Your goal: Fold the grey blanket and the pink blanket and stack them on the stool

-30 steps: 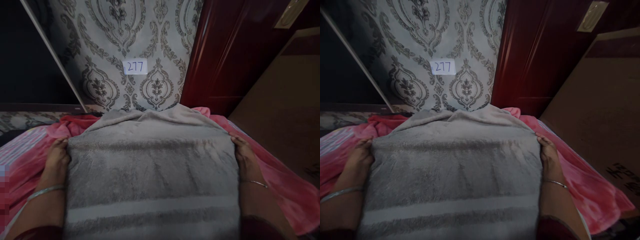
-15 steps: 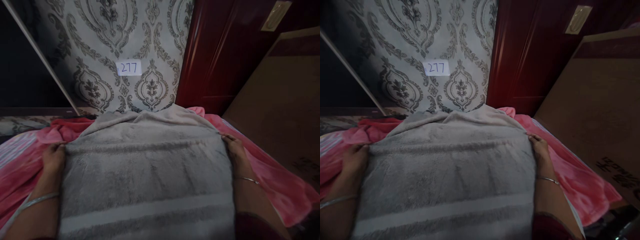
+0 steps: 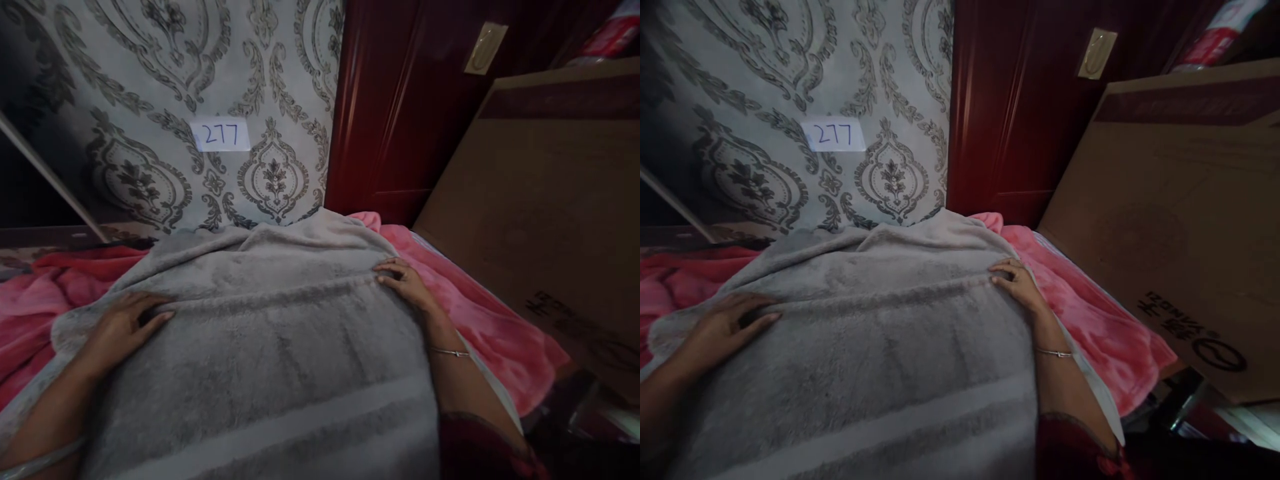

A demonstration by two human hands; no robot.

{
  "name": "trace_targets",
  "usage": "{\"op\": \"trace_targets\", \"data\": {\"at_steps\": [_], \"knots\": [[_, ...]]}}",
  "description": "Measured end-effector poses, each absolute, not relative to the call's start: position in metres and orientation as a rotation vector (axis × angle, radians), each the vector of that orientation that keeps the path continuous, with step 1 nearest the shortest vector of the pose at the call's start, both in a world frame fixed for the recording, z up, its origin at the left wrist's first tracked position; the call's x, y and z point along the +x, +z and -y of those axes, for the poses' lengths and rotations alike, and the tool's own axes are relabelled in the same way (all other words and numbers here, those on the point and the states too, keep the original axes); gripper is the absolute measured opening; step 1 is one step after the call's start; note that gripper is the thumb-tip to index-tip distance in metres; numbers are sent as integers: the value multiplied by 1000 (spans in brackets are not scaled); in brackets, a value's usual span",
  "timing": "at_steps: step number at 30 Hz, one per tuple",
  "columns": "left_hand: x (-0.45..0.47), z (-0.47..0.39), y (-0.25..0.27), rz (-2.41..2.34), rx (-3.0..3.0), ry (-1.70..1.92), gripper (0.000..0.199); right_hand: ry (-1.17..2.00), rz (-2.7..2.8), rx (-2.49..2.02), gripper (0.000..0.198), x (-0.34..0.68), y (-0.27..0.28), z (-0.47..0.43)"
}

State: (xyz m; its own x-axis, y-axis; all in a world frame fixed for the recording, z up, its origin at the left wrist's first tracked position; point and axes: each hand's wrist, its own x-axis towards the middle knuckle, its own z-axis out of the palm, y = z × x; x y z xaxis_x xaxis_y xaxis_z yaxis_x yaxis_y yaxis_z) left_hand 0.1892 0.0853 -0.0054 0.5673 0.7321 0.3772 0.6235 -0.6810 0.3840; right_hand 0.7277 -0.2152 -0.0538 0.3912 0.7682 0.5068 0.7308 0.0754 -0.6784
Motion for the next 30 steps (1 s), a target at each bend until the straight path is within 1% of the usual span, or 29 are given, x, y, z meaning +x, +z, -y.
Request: {"op": "trace_targets", "data": {"at_steps": [5, 9, 14, 20, 22, 27, 30], "knots": [[183, -97, -10, -1189, 2629, 754, 35, 20, 1397, -1724, 24, 732, -60, 208], [181, -90, -2, -1187, 2676, 754, 32, -18, 1362, -1706, 19, 728, -55, 210], [173, -79, 6, -1175, 2669, 781, 34, -54, 1258, -1745, 21, 728, -55, 218], [166, -82, -5, -1145, 2688, 622, 26, 22, 1186, -1814, 28, 730, -64, 218], [164, -80, -3, -1161, 2685, 680, 25, 26, 1201, -1826, 28, 727, -61, 220], [159, -70, 8, -1210, 2675, 992, 26, -95, 1170, -1831, 24, 717, -50, 228], [157, -70, 6, -1259, 2634, 1026, 25, -107, 1179, -1823, 23, 718, -50, 227]]}}
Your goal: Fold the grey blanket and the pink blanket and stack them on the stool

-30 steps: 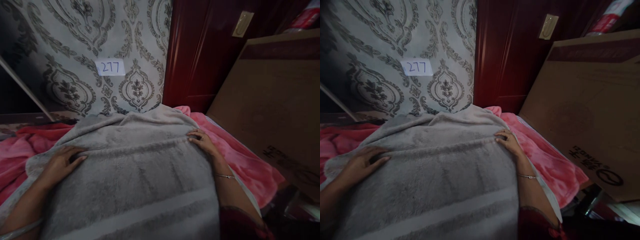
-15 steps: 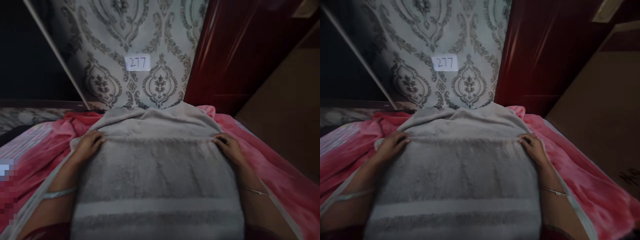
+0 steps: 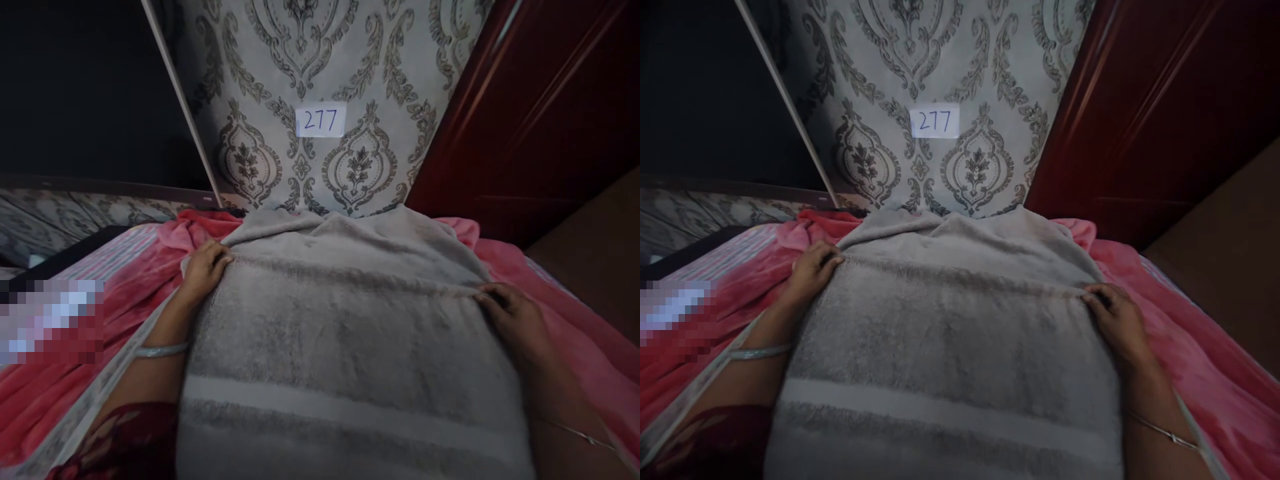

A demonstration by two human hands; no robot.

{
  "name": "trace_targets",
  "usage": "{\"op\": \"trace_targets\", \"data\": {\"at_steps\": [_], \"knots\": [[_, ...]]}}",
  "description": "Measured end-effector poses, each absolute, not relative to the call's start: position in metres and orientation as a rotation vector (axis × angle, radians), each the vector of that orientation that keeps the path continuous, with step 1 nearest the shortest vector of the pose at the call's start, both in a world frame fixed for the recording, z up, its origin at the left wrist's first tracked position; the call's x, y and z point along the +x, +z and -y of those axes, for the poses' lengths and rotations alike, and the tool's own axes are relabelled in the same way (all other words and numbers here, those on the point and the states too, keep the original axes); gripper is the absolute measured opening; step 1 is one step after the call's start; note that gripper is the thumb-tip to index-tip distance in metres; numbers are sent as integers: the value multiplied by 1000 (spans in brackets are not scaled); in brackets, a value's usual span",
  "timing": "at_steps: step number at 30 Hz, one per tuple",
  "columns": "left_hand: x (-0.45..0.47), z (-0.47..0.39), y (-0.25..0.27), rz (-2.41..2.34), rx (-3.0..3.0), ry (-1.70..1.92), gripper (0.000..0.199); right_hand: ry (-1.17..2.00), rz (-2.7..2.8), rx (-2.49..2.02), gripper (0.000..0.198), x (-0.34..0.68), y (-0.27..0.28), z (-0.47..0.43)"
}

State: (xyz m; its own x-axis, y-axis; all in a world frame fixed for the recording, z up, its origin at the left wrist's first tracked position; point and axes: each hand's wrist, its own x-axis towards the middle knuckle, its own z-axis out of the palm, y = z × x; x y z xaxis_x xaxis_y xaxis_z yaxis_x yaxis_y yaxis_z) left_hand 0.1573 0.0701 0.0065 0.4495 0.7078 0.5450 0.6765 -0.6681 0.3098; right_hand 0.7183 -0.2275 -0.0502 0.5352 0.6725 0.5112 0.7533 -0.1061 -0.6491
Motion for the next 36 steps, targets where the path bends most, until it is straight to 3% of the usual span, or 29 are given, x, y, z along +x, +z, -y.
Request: {"op": "trace_targets", "data": {"at_steps": [7, 15, 22, 28, 36], "knots": [[158, -80, -7, -1280, 2640, 922, 26, -58, 1211, -1824, 31, 734, -69, 218], [138, -97, -20, -1349, 2727, 548, 30, -139, 1333, -1879, 44, 750, -88, 213], [146, -87, -25, -1449, 2727, 476, 19, -205, 1307, -1992, 50, 728, -92, 204], [141, -41, 19, -1665, 2772, 775, 26, -449, 1306, -1933, 39, 694, -30, 233], [100, 37, 137, -1957, 2759, 1133, 38, -865, 974, -1828, 32, 662, 84, 322]]}}
